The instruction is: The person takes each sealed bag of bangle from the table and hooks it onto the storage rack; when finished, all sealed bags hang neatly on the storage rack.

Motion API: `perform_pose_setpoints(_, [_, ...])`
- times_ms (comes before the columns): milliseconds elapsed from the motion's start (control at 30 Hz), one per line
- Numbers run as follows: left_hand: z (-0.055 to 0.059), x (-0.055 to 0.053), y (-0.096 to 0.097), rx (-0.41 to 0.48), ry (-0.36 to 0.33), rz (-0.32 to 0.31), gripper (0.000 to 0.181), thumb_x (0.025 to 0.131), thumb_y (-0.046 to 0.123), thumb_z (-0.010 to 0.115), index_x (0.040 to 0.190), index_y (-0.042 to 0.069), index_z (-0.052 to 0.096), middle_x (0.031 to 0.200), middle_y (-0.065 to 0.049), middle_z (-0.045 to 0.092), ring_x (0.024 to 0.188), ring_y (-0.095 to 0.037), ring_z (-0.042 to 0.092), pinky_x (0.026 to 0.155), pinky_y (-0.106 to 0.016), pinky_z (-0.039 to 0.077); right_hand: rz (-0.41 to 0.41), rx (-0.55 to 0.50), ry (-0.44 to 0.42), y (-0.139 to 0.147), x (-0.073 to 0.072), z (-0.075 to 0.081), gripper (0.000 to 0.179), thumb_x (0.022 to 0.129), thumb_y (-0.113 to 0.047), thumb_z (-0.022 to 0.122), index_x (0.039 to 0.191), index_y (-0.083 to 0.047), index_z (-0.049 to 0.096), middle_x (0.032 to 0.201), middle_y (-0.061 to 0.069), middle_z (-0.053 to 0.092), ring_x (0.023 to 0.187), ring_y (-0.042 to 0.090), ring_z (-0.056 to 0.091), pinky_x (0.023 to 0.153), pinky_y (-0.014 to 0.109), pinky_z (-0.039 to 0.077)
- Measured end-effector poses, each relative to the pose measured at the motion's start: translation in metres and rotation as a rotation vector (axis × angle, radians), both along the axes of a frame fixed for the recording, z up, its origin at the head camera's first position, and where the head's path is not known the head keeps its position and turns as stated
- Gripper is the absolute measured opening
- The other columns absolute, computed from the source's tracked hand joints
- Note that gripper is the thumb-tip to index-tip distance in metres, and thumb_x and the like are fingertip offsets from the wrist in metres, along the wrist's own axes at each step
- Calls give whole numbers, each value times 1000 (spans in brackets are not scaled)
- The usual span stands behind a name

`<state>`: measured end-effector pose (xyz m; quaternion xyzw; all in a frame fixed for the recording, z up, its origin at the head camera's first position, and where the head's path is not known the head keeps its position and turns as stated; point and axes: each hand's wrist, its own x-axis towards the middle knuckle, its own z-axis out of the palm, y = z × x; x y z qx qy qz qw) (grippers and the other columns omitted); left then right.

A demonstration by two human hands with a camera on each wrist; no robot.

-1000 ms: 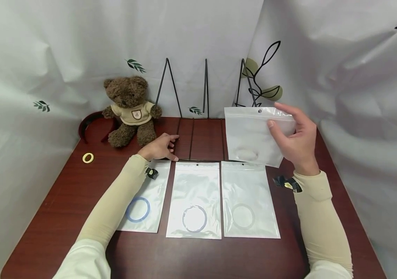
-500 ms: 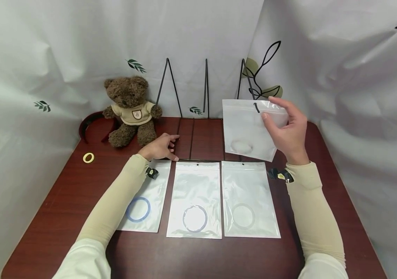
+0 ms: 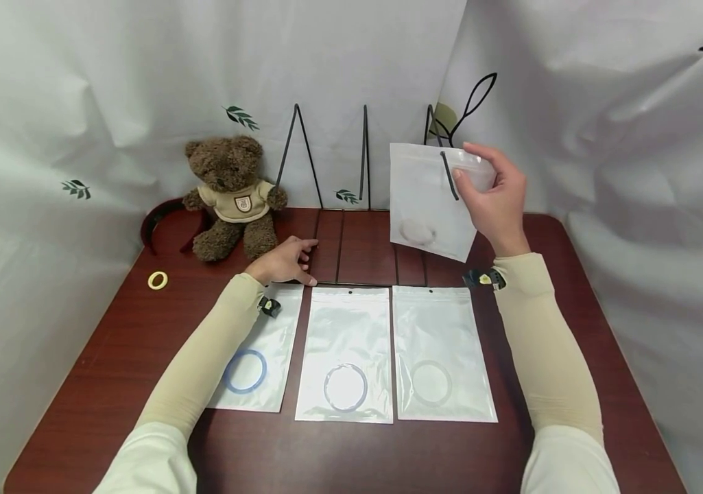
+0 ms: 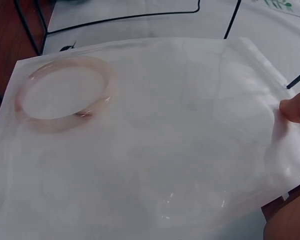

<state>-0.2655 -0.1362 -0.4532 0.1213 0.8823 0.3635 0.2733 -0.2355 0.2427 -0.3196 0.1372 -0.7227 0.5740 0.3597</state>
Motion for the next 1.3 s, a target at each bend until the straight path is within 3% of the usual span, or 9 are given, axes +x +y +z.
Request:
perform_pose_setpoints(300, [0, 0, 0, -8, 8, 3, 102, 80, 13, 86, 161, 16, 24, 145, -14, 33, 124, -27, 52, 102, -38, 51, -53, 47, -106, 5, -42, 1, 33, 84, -8, 76, 117, -13, 76, 115, 0, 73, 93, 5, 64, 77, 16, 50])
perform_pose_setpoints(600, [1, 1, -1, -5, 7, 0, 101, 81, 12, 85, 161, 16, 24, 142, -13, 34, 122, -26, 51, 101, -37, 50, -51, 89, -133, -3, -57, 18, 33, 84, -8, 73, 116, -13, 76, 115, -4, 74, 108, 6, 62, 89, 16, 45])
perform_pose_setpoints(867, [1, 2, 1, -31, 24, -12, 102, 80, 14, 85, 161, 16, 23, 147, -13, 32, 123, -26, 52, 103, -39, 49, -20, 77, -149, -4, -62, 23, 33, 85, -6, 72, 117, -10, 76, 118, -2, 72, 112, 8, 61, 91, 17, 45])
perform_pose_setpoints(1033, [1, 2, 1, -33, 23, -19, 102, 80, 14, 86, 161, 16, 23, 148, -14, 32, 124, -26, 52, 104, -39, 50, 22, 34, -149, -3, -58, 25, 36, 84, -5, 73, 120, -6, 74, 121, 3, 71, 100, 7, 63, 82, 17, 49])
perform_pose_setpoints(1167, [2, 1, 1, -27, 19, -20, 103, 80, 13, 86, 161, 16, 23, 148, -15, 33, 125, -26, 53, 104, -39, 50, 56, -26, -108, 2, -54, 28, 38, 81, -2, 76, 119, -3, 73, 110, 6, 73, 82, 6, 65, 74, 17, 51])
perform_pose_setpoints(1300, [2, 1, 0, -23, 17, -20, 104, 79, 13, 86, 161, 16, 23, 151, -15, 33, 127, -27, 53, 105, -40, 49, 39, -53, -97, 12, -48, 28, 38, 81, -2, 76, 118, -8, 75, 99, 0, 73, 81, 8, 68, 75, 17, 53])
